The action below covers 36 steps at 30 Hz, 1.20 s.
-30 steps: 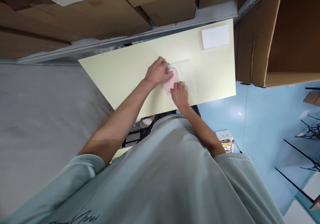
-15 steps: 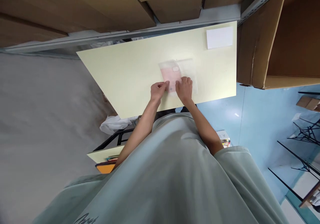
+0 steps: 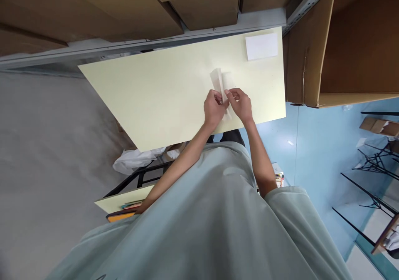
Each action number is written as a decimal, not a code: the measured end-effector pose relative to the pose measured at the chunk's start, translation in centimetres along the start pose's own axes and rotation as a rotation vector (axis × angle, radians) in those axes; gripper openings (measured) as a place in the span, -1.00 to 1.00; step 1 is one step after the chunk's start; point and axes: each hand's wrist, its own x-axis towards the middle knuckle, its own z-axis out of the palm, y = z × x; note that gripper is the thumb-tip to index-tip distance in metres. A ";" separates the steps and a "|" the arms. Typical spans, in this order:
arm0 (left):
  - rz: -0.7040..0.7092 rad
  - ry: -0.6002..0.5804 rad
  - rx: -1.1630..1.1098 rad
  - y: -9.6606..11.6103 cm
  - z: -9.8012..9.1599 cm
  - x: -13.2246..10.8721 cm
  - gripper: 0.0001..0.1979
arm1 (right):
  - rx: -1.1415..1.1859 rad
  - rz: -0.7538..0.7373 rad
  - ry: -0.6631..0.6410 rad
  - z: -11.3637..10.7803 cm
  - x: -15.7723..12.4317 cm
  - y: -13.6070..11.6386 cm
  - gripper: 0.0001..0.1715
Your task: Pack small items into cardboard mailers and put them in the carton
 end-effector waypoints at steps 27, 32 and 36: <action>-0.377 -0.152 -0.661 -0.6 -8.9 -2.3 -0.31 | 0.371 0.158 -0.213 0.4 -1.9 -1.8 -0.40; -0.350 -0.047 -0.754 -0.9 -16.0 -5.8 -0.16 | 0.541 -0.049 -0.505 2.4 -3.8 -7.5 -0.30; -0.250 0.030 -0.860 -1.2 -19.3 -8.0 -0.24 | 0.494 -0.211 -0.613 3.5 -3.9 -12.2 -0.36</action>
